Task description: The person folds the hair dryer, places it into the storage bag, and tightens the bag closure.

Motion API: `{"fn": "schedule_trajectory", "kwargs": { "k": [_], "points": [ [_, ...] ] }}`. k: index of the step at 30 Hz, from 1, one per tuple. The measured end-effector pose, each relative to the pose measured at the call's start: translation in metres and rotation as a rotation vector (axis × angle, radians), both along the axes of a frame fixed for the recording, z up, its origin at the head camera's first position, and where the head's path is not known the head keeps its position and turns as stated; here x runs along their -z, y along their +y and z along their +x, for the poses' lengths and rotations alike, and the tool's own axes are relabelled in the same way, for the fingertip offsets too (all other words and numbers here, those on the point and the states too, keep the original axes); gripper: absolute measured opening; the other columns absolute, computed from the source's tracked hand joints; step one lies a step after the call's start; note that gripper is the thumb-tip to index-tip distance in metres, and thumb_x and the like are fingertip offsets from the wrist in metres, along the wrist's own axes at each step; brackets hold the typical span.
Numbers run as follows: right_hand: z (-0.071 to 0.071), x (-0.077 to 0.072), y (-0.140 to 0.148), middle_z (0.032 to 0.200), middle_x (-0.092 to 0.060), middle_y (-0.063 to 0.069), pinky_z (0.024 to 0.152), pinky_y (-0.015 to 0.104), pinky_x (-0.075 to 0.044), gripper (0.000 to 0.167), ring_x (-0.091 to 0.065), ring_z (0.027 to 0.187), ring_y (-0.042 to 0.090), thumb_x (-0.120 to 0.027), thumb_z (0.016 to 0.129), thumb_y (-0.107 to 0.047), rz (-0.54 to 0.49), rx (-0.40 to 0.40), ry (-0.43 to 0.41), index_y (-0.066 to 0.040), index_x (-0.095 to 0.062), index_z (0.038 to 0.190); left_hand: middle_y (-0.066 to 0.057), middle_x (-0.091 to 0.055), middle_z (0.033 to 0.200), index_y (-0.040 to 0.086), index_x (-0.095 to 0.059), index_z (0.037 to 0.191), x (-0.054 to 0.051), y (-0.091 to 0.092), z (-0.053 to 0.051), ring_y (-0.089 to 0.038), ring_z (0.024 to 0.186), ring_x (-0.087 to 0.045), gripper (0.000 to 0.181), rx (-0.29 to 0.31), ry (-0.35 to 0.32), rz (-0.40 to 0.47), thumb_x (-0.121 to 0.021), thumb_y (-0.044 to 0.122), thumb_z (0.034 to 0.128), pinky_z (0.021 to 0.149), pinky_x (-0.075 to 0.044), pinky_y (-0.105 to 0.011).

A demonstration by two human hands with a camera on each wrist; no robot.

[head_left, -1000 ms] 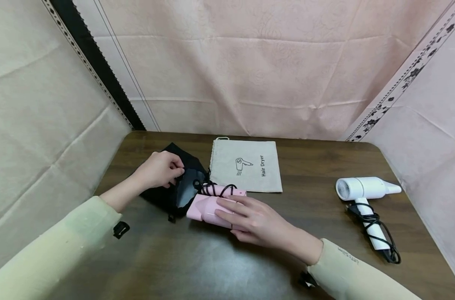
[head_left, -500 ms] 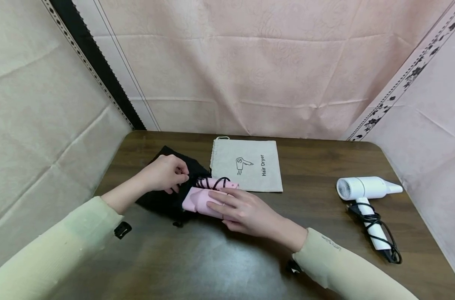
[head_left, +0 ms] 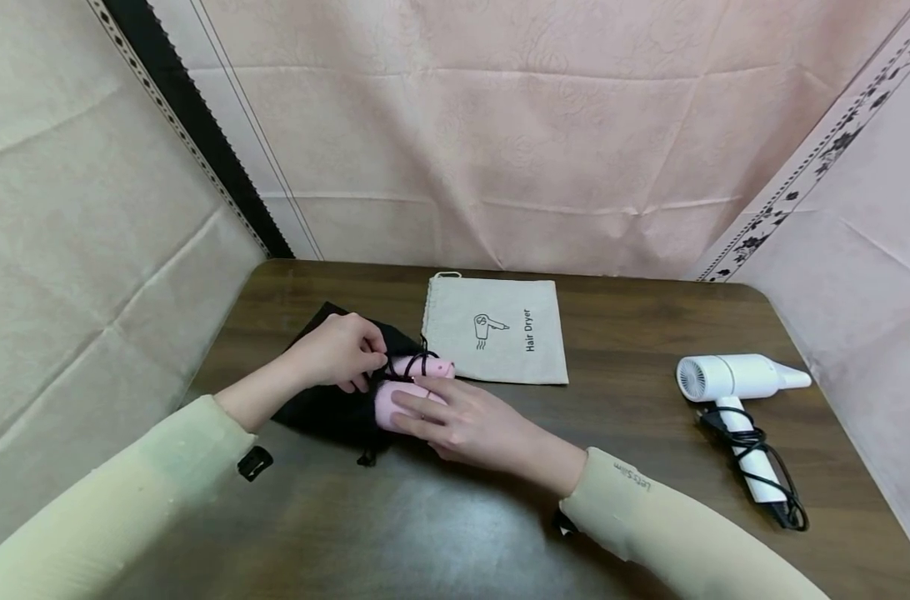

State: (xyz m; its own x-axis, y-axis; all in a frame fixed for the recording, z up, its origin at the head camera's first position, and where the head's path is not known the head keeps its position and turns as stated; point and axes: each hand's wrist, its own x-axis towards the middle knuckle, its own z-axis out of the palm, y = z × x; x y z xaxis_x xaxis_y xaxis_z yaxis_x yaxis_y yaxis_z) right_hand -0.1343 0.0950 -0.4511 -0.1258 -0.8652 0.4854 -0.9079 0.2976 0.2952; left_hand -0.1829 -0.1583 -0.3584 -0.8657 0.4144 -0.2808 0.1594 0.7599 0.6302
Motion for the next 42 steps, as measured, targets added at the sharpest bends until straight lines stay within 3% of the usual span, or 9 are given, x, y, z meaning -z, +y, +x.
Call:
{"fn": "schedule_trajectory", "kwargs": {
  "k": [9, 15, 28, 36, 42],
  "points": [
    [-0.012, 0.011, -0.009, 0.147, -0.065, 0.013, 0.116, 0.044, -0.050, 0.057, -0.064, 0.134, 0.035, -0.084, 0.088, -0.020, -0.073, -0.036, -0.078, -0.011, -0.069, 0.142, -0.012, -0.079, 0.089, -0.003, -0.075, 0.103, -0.001, 0.001, 0.001, -0.021, 0.068, -0.077, 0.013, -0.023, -0.067, 0.040, -0.067, 0.007, 0.1019, 0.059, -0.065, -0.036],
    [-0.014, 0.019, -0.011, 0.148, -0.065, 0.013, 0.116, 0.045, -0.049, 0.059, -0.063, 0.135, 0.034, -0.086, 0.088, -0.025, -0.031, -0.052, -0.104, -0.008, -0.068, 0.142, -0.010, -0.078, 0.087, -0.002, -0.075, 0.103, 0.002, 0.001, 0.000, -0.021, 0.069, -0.078, 0.013, -0.025, -0.087, 0.036, -0.067, 0.008, 0.1027, 0.059, -0.065, -0.036],
    [-0.011, 0.017, 0.002, 0.161, -0.051, 0.014, 0.124, 0.045, -0.040, 0.067, -0.050, 0.149, 0.033, -0.080, 0.097, -0.037, 0.075, 0.006, -0.296, -0.012, -0.057, 0.155, -0.014, -0.076, 0.092, -0.003, -0.074, 0.106, 0.010, -0.002, -0.005, -0.024, 0.071, -0.078, 0.014, -0.049, -0.148, 0.077, -0.065, 0.007, 0.1033, 0.062, -0.066, -0.040],
    [0.004, 0.016, 0.033, 0.156, -0.056, 0.017, 0.116, 0.047, -0.049, 0.080, -0.056, 0.141, 0.036, -0.088, 0.089, -0.038, -0.038, 0.102, -0.378, -0.007, -0.054, 0.155, -0.014, -0.074, 0.093, -0.003, -0.073, 0.111, 0.011, -0.003, -0.005, -0.026, 0.074, -0.079, 0.016, -0.064, -0.184, 0.117, -0.065, 0.010, 0.1044, 0.066, -0.067, -0.044],
    [0.008, 0.022, 0.028, 0.153, -0.058, 0.016, 0.111, 0.044, -0.053, 0.076, -0.060, 0.136, 0.032, -0.086, 0.093, -0.036, -0.081, 0.153, -0.452, -0.008, -0.053, 0.156, -0.014, -0.073, 0.093, -0.003, -0.072, 0.112, 0.013, -0.004, -0.005, -0.027, 0.074, -0.079, 0.018, -0.070, -0.198, 0.129, -0.065, 0.012, 0.1046, 0.066, -0.067, -0.043]
  ]
}}
